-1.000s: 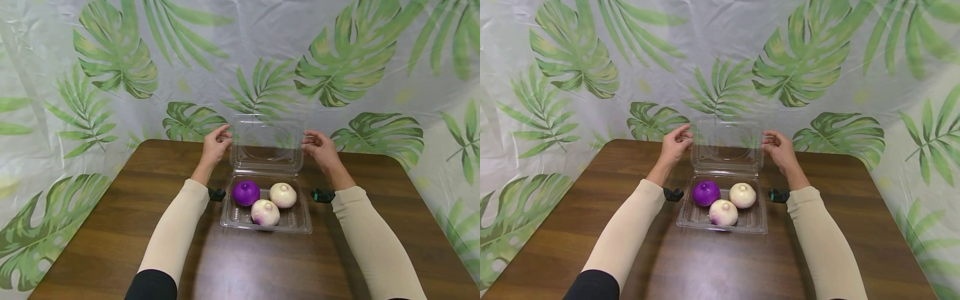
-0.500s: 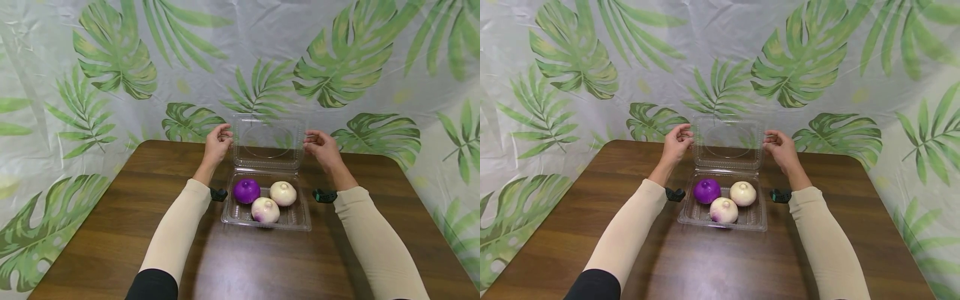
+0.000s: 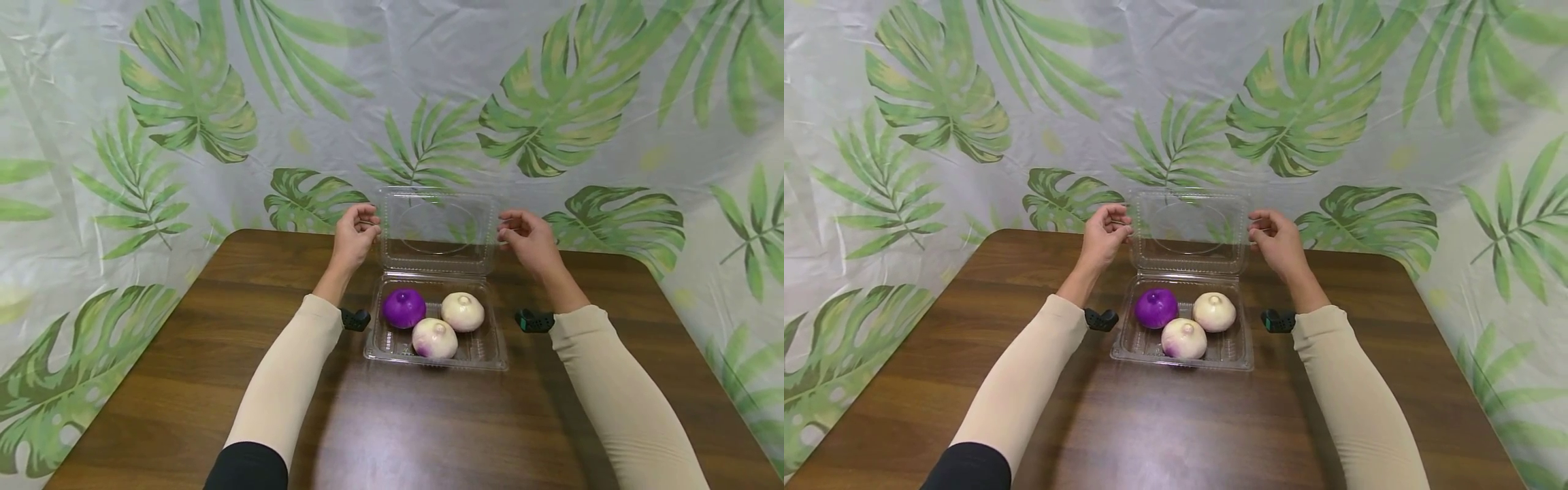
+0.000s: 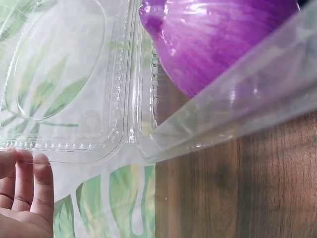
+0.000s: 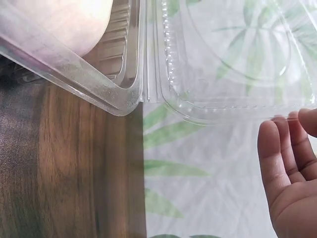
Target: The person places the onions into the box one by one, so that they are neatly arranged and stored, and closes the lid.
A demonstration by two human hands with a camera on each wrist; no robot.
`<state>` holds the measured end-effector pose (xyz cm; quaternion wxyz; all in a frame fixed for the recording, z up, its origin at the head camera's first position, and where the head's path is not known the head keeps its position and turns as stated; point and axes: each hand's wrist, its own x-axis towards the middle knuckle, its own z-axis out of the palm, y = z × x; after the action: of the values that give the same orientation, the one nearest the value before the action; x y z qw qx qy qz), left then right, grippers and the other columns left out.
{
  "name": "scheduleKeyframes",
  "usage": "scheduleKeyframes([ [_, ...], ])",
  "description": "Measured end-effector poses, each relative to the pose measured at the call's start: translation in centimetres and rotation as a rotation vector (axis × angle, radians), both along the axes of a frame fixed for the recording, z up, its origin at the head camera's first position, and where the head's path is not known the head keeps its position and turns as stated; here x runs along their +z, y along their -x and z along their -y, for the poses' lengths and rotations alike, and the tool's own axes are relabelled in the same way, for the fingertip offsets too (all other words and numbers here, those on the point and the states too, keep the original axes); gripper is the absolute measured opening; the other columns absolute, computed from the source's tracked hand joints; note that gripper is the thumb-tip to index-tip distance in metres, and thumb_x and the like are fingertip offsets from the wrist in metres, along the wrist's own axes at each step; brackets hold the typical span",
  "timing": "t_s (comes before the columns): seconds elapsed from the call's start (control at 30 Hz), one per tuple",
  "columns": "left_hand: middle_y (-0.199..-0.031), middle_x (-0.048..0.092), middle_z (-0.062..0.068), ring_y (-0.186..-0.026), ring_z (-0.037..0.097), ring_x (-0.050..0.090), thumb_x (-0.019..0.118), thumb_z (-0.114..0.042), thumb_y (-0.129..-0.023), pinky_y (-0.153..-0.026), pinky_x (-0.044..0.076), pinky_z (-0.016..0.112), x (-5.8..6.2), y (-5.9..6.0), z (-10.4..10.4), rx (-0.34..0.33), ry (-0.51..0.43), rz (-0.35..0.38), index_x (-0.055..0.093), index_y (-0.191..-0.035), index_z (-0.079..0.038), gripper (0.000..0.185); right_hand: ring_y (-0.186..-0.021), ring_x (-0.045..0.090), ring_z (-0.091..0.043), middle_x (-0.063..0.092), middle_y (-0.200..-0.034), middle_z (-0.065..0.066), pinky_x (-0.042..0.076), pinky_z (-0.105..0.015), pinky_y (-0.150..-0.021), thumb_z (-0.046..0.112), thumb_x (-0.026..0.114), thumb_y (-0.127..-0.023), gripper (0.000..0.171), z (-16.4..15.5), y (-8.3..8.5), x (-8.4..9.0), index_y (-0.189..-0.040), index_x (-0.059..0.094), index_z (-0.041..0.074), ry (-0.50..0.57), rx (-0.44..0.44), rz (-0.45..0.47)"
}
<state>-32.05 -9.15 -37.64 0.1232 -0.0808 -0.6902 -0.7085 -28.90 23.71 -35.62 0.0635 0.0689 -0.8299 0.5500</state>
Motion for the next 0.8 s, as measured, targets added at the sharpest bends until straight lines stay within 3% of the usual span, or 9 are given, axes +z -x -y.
scheduleKeyframes([
  [0.17,-0.092,0.061,0.008,-0.073,0.012,0.057,0.057,0.017,-0.086,-0.067,0.057,0.030,0.2,-0.2,0.2,0.001,0.042,-0.015,0.057,-0.114,0.009,0.029,-0.090,0.061,-0.004,0.060,-0.103,0.006,0.058,-0.016,-0.075,0.014,0.052,-0.103,0.033,-0.1,-0.3,0.2,-0.134,0.052,0.002,0.021,0.005,-0.011],
  [0.33,-0.098,0.065,0.014,-0.075,0.012,0.061,0.059,0.012,-0.086,-0.073,0.060,0.035,0.9,-0.9,0.4,0.005,0.121,0.004,0.058,-0.111,0.004,0.026,-0.094,0.060,-0.007,0.059,-0.107,0.003,0.059,-0.022,-0.081,0.019,0.049,-0.104,0.039,0.0,-0.9,0.5,-0.138,0.049,0.000,0.030,0.038,-0.014],
  [0.47,-0.106,0.064,0.018,-0.081,0.023,0.065,0.055,0.005,-0.091,-0.072,0.059,0.030,1.4,-1.4,0.7,-0.017,0.191,-0.003,0.058,-0.114,0.000,0.023,-0.098,0.061,-0.006,0.058,-0.109,0.004,0.059,-0.021,-0.084,0.023,0.047,-0.105,0.042,0.2,-1.4,1.0,-0.140,0.047,0.000,0.042,0.045,-0.006],
  [0.63,-0.107,0.062,0.015,-0.092,0.038,0.068,0.054,-0.018,-0.101,-0.073,0.060,0.027,2.6,-1.8,0.8,-0.020,0.236,0.006,0.058,-0.115,-0.004,0.021,-0.100,0.061,-0.005,0.057,-0.110,0.005,0.059,-0.019,-0.084,0.025,0.048,-0.105,0.044,0.4,-1.7,1.4,-0.141,0.046,0.000,0.053,0.044,-0.011],
  [0.8,-0.097,0.064,0.012,-0.094,0.043,0.070,0.053,-0.051,-0.098,-0.073,0.061,0.032,4.6,-2.3,0.4,0.023,0.206,0.125,0.060,-0.098,-0.003,0.049,-0.102,0.062,-0.004,0.057,-0.111,0.006,0.057,-0.015,-0.083,0.026,0.049,-0.104,0.043,0.5,-2.0,1.6,-0.139,0.048,0.002,0.070,0.043,-0.021],
])
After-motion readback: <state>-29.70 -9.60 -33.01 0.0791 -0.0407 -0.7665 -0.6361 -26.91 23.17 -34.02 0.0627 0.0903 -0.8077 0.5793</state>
